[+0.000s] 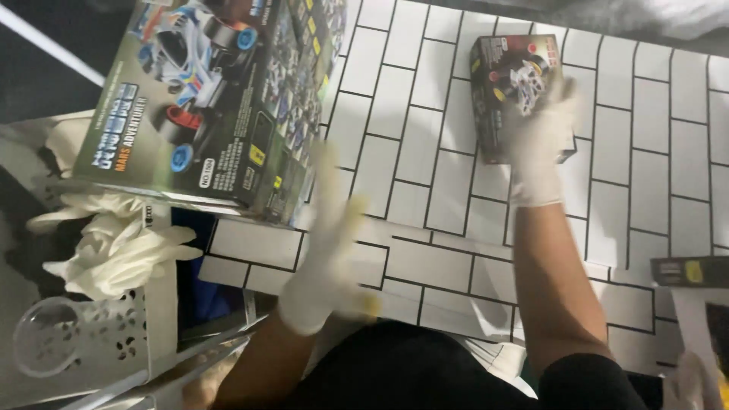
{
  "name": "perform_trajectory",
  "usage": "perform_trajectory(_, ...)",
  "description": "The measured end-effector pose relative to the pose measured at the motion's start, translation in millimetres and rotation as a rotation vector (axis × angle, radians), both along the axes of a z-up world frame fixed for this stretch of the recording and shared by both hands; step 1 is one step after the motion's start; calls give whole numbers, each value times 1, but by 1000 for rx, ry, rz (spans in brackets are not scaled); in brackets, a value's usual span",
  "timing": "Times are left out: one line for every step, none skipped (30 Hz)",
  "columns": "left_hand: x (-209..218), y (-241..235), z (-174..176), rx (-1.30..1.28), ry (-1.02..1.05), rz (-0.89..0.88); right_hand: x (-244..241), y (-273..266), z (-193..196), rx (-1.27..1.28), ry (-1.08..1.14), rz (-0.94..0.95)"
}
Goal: The person assembles two toy cars, a red one and a blue one, by attaching wheels and other parts to the chassis. They use a small screwdriver to tighten screws on the wheels and place the completed cars into their respective boxes.
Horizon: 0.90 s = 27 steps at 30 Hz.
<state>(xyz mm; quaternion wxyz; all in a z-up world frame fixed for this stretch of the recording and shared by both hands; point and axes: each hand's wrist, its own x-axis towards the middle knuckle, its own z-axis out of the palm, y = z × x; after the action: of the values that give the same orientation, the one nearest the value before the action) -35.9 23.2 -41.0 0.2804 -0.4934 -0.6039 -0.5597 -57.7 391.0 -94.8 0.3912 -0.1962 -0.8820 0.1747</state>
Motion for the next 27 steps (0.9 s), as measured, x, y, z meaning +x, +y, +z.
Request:
perform_trajectory(-3, 15, 10, -154, -198, -138, 7, 32, -11, 24, -164, -153)
perform_trajectory(-6, 29, 20, -308, -395, -276, 15, 64, -22, 47, -329, -306)
perform_trajectory(-8, 40, 19, -308, -393, -285, 17, 87, -39, 47, -329, -315)
perform_trajectory(-11, 51, 17, -433, -492, -307, 21, 109, -56, -70, -415, -373)
perform_trajectory(-13, 61, 16, -561, -590, -327, 25, 131, -73, -189, -503, -426)
perform_trajectory(-14, 74, -7, -562, -590, -335, 32, 124, -75, -189, -504, -433)
perform_trajectory(-16, 87, -29, -548, -643, -279, 36, 117, -76, -308, -503, -378)
perform_trajectory(-18, 100, -50, -534, -696, -223, 40, 110, -77, -426, -500, -323)
perform_trajectory(-21, 108, -64, -533, -694, -224, 45, 80, -58, -425, -499, -323)
perform_trajectory(-24, 115, -78, -551, -665, -140, 50, 50, -38, -463, -486, -263)
perform_trajectory(-27, 122, -92, -569, -636, -56, 55, 19, -20, -500, -473, -202)
perform_trajectory(-27, 124, -99, -568, -637, -56, 56, 8, -27, -500, -474, -202)
perform_trajectory(-28, 126, -105, -641, -658, 2, 57, -4, -35, -561, -476, -170)
perform_trajectory(-29, 127, -111, -714, -679, 62, 57, -17, -43, -622, -478, -137)
perform_trajectory(-26, 124, -98, -713, -681, 68, 61, -48, -30, -621, -479, -131)
perform_trajectory(-22, 121, -85, -661, -721, 107, 66, -79, -17, -639, -391, -72)
perform_trajectory(-18, 117, -72, -609, -759, 149, 71, -110, -5, -658, -301, -11)
perform_trajectory(-18, 111, -66, -608, -760, 157, 75, -109, -12, -660, -302, -4)
perform_trajectory(-17, 105, -60, -561, -795, 113, 80, -108, -20, -672, -190, 27)
perform_trajectory(-16, 99, -54, -514, -829, 68, 84, -106, -27, -684, -78, 57)
perform_trajectory(-15, 95, -51, -511, -828, 74, 85, -116, -16, -683, -78, 64)
perform_trajectory(-14, 91, -49, -476, -799, 62, 86, -126, -4, -762, -27, 98)
perform_trajectory(-11, 86, -48, -443, -774, 52, 89, -137, 7, -844, 17, 131)
perform_trajectory(-6, 79, -39, -442, -778, 59, 93, -144, 16, -846, 12, 137)
perform_trajectory(-3, 73, -29, -396, -809, 32, 95, -150, 27, -811, 32, 154)
perform_trajectory(-1, 67, -18, -351, -838, 6, 97, -156, 38, -775, 52, 170)
perform_trajectory(1, 58, -1, -345, -832, 14, 100, -156, 41, -773, 55, 181)
